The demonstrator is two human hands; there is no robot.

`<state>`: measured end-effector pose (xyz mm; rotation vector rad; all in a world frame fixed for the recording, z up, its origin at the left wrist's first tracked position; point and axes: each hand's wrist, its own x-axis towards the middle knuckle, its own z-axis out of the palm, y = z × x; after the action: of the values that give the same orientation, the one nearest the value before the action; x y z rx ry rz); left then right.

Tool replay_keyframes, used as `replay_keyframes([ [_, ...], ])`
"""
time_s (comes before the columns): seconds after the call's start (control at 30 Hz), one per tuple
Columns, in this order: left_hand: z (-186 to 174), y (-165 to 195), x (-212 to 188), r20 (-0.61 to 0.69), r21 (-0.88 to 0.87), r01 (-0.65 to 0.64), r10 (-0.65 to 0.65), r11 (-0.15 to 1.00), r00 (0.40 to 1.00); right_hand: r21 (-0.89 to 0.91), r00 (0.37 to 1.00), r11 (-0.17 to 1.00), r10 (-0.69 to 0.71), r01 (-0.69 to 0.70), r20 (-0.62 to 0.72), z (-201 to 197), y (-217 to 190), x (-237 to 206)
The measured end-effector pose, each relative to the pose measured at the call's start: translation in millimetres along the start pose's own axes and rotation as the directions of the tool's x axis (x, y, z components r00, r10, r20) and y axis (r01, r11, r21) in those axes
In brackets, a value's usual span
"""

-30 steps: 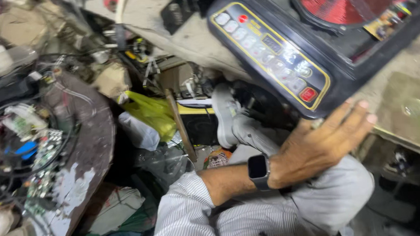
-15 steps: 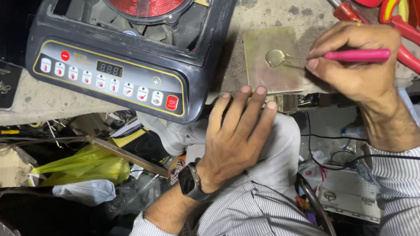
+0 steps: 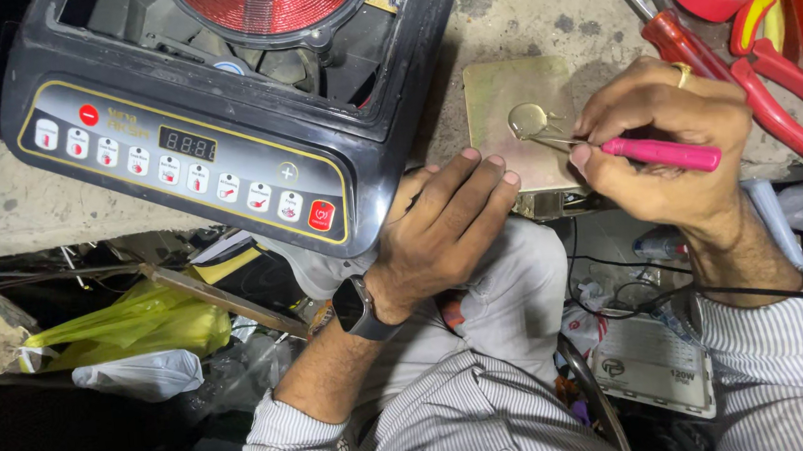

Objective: The person applies a viscous substance from a tube onto a small metal plate, then uses a screwdriver to spread and apply the substance to the internal components of an electric heater. The person works at a cluttered bench with tools and parts visible.

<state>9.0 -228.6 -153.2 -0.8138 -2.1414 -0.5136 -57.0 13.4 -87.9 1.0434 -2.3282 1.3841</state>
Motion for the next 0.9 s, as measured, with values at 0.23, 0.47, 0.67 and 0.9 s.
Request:
replay_keyframes([
  [0.23,14,71,-25,0.006,0.068,-0.034,0.033,0.997,0.999,-0.128,1.0,0.992,-0.011,0.007,-0.028,-20,-22,-69],
  [0.47,14,128,-48,-0.025,0.115,-0.029,0.033,0.993,0.999,-0.125,0.998,0.99,0.059,-0.063,-0.039,-34,-48,-119],
  [0.67,32,181,-62,-0.062,0.122,-0.026,0.034,0.992,0.998,-0.108,0.996,0.991,0.084,-0.085,-0.009,-59,-51,-174],
  [0.9,58,241,-81,-0.09,0.156,-0.024,0.038,0.987,0.995,-0.07,0.987,0.986,0.149,-0.153,-0.061,-83,-45,-238],
])
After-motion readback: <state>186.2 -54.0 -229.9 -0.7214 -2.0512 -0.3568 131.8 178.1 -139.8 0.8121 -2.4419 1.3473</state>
